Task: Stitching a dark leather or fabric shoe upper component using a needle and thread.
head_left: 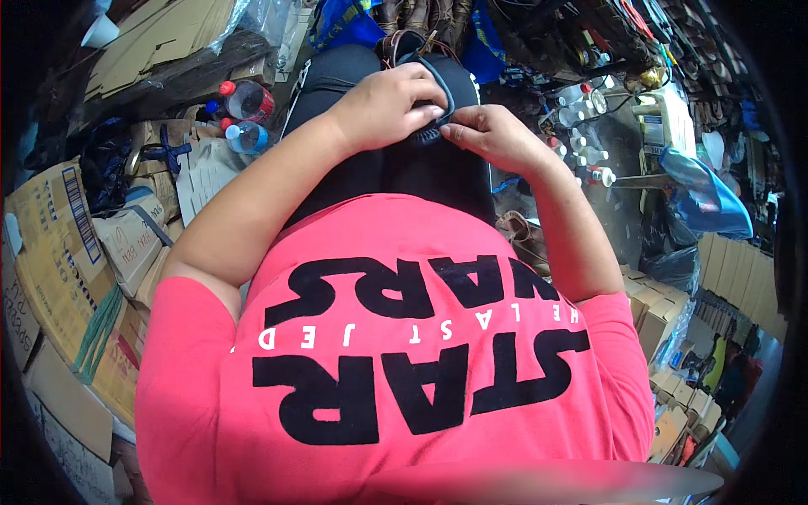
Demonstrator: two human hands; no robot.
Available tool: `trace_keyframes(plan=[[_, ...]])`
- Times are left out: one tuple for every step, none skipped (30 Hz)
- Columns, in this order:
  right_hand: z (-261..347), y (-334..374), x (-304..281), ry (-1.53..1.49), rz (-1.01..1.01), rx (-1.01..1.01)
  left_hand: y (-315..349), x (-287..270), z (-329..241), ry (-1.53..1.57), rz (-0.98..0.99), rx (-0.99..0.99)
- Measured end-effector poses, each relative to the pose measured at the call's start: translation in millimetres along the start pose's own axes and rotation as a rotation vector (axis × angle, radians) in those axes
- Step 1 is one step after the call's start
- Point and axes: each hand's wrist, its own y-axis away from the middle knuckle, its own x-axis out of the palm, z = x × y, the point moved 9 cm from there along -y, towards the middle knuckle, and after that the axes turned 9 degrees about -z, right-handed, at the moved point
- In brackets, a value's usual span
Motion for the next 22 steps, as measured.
trace_keyframes(plan=[[-1.5,1.2,1.9,0.001,-0.001,-0.002,-4.2,7.0,6.0,0.037,0.028,-0.012],[-0.1,3.4,2.7,0.026,-0.014,-0.042,-6.8,9.9,9.0,0.037,0.030,-0.009],[2.6,6.4,2.4,0.050,-0.027,-0.082,-8.1,16.1,16.1,0.061,0.068,-0.061],[0.9,10.2,1.2,0.040,-0.037,-0.052,-8.4,22.2,22.9,0.084,0.107,-0.113],[3.0,16.7,-2.5,0.038,-0.040,-0.047,-9.2,23.7,22.0,0.088,0.112,-0.111],[8.0,25.0,-9.8,0.017,-0.036,-0.068,-9.3,23.8,24.2,0.068,0.122,-0.146],[9.5,34.6,-15.8,-0.004,-0.033,-0.090,-9.5,23.6,27.0,0.048,0.132,-0.181],[-1.3,44.9,-25.4,-0.132,-0.081,-0.059,-11.6,23.3,29.3,0.045,0.134,-0.181],[1.3,56.3,-39.7,-0.195,-0.179,0.024,-11.9,23.5,29.7,0.042,0.147,-0.165],[0.5,60.3,-43.8,-0.202,-0.220,-0.001,-12.3,22.5,30.6,0.038,0.158,-0.151],[-0.9,63.5,-48.6,-0.205,-0.271,-0.023,-14.7,25.6,33.5,0.062,0.245,-0.158],[-1.1,62.9,-45.5,-0.203,-0.277,-0.017,-16.6,27.0,39.3,0.171,0.302,-0.175],[3.9,60.7,-45.5,-0.167,-0.347,-0.054,-18.4,28.5,42.4,0.279,0.357,-0.193],[7.7,59.9,-46.2,-0.129,-0.416,-0.088,-23.0,26.4,38.5,0.278,0.387,-0.180],[5.7,57.0,-43.2,-0.127,-0.417,-0.083,-27.0,24.6,34.3,0.283,0.388,-0.178],[7.6,53.0,-40.1,-0.043,-0.411,-0.128,-28.8,27.9,32.4,0.202,0.432,-0.191],[11.6,48.2,-36.6,0.042,-0.402,-0.177,-29.3,30.1,32.4,0.118,0.471,-0.207],[9.2,43.4,-34.2,0.044,-0.399,-0.134,-29.4,31.0,33.9,0.158,0.476,-0.254],[10.9,39.5,-32.5,0.048,-0.395,-0.133,-29.1,30.3,35.8,0.162,0.472,-0.255],[12.4,36.0,-30.1,0.091,-0.386,-0.132,-27.9,31.8,38.5,0.203,0.488,-0.273],[13.2,33.0,-28.4,0.134,-0.377,-0.130,-27.1,33.3,41.2,0.245,0.503,-0.290],[12.3,30.6,-27.3,0.145,-0.368,-0.122,-25.2,33.8,43.7,0.251,0.500,-0.292]])
